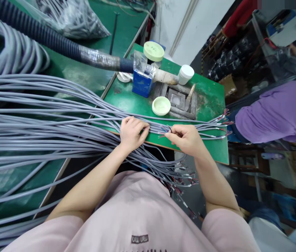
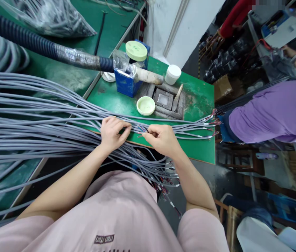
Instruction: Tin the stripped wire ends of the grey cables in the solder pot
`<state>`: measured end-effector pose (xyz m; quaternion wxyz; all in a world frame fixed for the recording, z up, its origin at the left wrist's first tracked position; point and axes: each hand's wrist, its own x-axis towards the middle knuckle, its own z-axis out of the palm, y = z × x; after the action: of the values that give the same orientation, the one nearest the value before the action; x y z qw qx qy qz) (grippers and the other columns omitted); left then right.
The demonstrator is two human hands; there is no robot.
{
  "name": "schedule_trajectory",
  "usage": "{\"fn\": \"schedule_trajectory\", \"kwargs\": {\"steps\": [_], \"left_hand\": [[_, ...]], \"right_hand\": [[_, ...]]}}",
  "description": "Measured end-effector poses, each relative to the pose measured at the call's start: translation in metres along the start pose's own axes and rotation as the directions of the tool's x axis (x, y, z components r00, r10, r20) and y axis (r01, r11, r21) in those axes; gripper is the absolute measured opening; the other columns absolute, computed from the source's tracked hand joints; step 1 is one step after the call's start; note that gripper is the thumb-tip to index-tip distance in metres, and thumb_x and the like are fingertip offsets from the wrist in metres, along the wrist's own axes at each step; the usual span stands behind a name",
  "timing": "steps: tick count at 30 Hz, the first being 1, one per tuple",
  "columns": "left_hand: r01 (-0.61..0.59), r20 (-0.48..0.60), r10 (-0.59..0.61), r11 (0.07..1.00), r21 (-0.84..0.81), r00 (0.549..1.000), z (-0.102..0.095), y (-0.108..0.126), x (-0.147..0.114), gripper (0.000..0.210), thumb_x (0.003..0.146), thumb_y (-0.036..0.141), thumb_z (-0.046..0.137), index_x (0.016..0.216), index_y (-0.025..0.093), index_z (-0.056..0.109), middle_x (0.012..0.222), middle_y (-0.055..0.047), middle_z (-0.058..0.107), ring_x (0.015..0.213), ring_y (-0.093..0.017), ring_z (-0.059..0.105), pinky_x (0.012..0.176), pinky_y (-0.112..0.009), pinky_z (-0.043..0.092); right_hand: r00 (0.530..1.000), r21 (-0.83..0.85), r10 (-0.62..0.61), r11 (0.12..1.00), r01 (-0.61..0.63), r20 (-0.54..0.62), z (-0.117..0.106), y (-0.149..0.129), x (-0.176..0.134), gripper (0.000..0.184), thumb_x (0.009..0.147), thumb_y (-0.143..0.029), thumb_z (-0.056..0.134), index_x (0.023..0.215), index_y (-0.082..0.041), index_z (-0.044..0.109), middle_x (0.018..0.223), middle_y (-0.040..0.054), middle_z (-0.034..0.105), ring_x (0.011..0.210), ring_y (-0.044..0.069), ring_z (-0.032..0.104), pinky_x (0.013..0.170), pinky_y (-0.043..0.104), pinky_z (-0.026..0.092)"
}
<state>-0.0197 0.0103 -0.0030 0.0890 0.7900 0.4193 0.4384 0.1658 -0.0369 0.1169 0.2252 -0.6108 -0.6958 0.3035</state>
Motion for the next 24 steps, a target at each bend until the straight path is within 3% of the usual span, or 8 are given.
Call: {"fn": "schedule_trajectory", "kwargs": {"steps": [4,10,16,20,24], "left_hand": [[0.030,-0.001,-0.030,0.997,-0.076,1.000,-0.004,0.001,0.003,0.011,0.085,0.026,0.057,0.080,0.021,0.066,0.080,-0.001,0.072,0.078,-0.018,0.060,0.087,-0.037,0.037],[0.173,0.056,-0.164,0.928,-0.330,0.985,-0.017,0.015,0.003,0.014,0.085,0.029,0.058,0.082,0.020,0.068,0.083,-0.003,0.072,0.081,-0.018,0.061,0.083,-0.035,0.042],[0.348,0.184,-0.308,0.657,-0.668,0.934,-0.027,0.038,0.000,0.014,0.083,0.028,0.061,0.084,0.018,0.072,0.084,-0.005,0.071,0.083,-0.018,0.062,0.081,-0.033,0.046],[0.463,0.299,-0.385,0.468,-0.752,0.873,-0.030,0.046,0.001,0.013,0.079,0.028,0.066,0.081,0.018,0.073,0.084,-0.004,0.071,0.082,-0.018,0.063,0.081,-0.031,0.047],[0.527,0.368,-0.433,0.340,-0.779,0.823,-0.030,0.051,0.002,0.013,0.074,0.030,0.071,0.077,0.017,0.072,0.078,-0.002,0.070,0.077,-0.016,0.063,0.077,-0.028,0.048]], "right_hand": [[1.000,0.011,0.000,1.000,0.000,0.008,0.001,-0.002,-0.002,0.035,0.080,-0.029,0.059,0.051,-0.018,0.042,0.048,-0.0053,0.040,0.047,0.007,0.032,0.048,0.024,0.024],[1.000,0.033,-0.005,0.999,0.004,0.018,0.003,-0.004,-0.008,0.035,0.080,-0.030,0.058,0.051,-0.018,0.042,0.047,-0.0057,0.038,0.046,0.007,0.031,0.046,0.023,0.023],[0.999,0.062,0.017,0.998,-0.019,0.041,0.007,-0.005,-0.013,0.034,0.079,-0.030,0.058,0.052,-0.019,0.042,0.048,-0.0055,0.040,0.046,0.007,0.032,0.046,0.023,0.024],[0.999,0.048,-0.003,0.999,0.001,0.050,0.009,-0.005,-0.014,0.034,0.080,-0.031,0.058,0.052,-0.018,0.043,0.048,-0.0051,0.041,0.047,0.007,0.033,0.047,0.023,0.024],[0.998,0.044,-0.010,0.999,0.007,0.057,0.010,-0.005,-0.014,0.032,0.080,-0.030,0.057,0.052,-0.018,0.047,0.049,-0.0044,0.044,0.047,0.007,0.034,0.047,0.023,0.025]]}}
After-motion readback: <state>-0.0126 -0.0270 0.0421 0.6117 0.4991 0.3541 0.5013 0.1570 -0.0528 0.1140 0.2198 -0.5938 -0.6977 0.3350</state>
